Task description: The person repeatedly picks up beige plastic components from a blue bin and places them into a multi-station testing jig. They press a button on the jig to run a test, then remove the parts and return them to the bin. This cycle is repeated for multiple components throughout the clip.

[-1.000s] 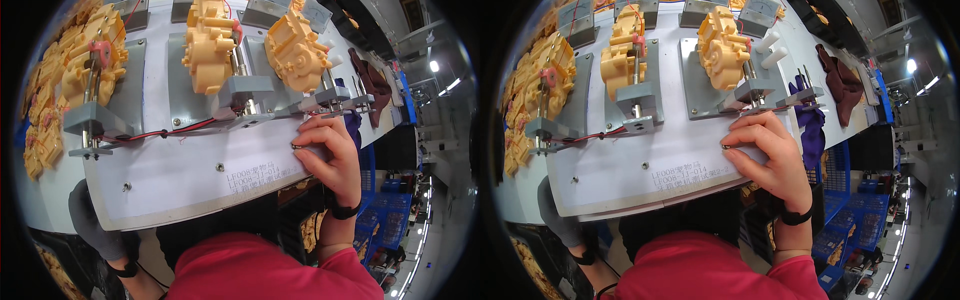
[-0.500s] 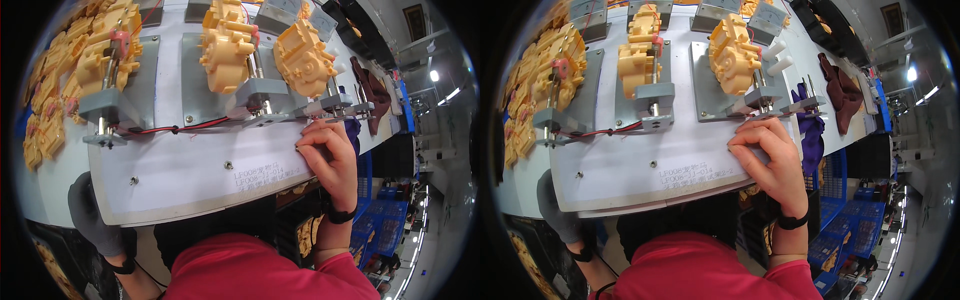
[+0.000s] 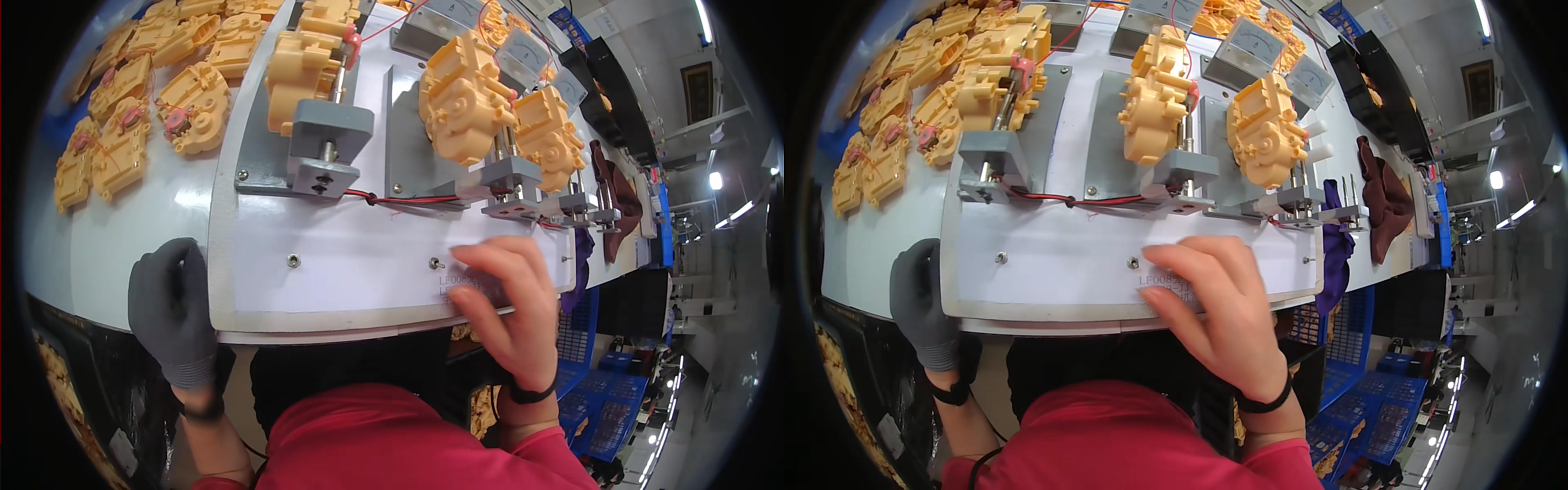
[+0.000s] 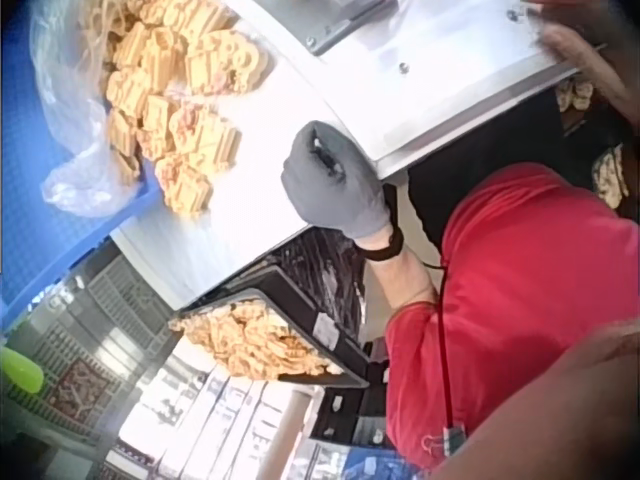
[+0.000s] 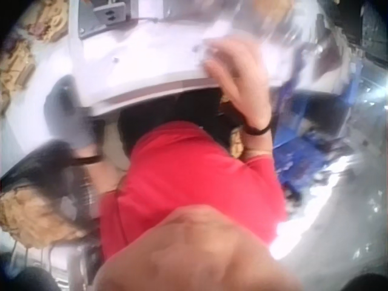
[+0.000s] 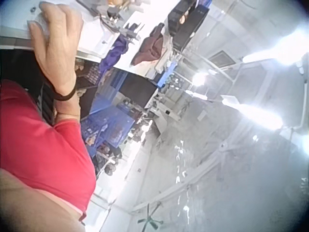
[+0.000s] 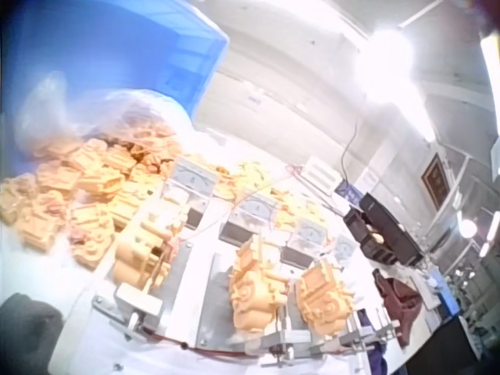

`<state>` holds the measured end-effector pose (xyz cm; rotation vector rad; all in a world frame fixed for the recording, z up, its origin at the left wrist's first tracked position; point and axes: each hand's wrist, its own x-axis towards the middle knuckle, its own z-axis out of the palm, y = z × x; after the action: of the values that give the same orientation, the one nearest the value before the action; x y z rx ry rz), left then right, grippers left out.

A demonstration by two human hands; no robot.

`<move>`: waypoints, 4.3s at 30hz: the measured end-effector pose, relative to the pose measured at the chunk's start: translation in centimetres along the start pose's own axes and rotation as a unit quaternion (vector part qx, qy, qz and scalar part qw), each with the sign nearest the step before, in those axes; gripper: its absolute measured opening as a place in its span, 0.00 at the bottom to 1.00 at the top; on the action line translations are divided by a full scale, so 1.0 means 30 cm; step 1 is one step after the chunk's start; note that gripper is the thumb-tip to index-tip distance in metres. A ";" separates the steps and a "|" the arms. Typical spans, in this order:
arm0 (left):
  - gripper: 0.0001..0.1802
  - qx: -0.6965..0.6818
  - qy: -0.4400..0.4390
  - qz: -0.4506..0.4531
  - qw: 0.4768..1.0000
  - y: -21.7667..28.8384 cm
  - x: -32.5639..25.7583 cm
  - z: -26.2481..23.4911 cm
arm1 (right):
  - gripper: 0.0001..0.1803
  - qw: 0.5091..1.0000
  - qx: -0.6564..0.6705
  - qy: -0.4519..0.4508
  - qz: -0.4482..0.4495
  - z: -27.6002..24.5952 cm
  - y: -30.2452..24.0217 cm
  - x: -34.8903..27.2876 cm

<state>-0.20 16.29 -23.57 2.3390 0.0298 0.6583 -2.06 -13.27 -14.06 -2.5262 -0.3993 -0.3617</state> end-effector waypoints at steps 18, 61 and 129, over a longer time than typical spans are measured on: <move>0.11 -0.026 -0.047 0.005 0.999 -0.031 -0.015 -0.019 | 0.07 0.999 0.032 -0.007 0.005 0.051 0.023 0.022; 0.10 -0.037 -0.169 0.057 0.983 0.293 0.106 -0.065 | 0.14 0.992 0.109 0.064 -0.025 0.045 0.047 0.015; 0.11 -0.052 -0.134 0.091 0.985 0.254 0.098 -0.047 | 0.16 0.998 -0.006 0.048 -0.043 0.071 0.011 0.016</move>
<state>0.52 12.00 -16.53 2.3259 -0.3362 0.4160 -1.14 -12.26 -15.78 -2.4961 -0.4709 -0.5181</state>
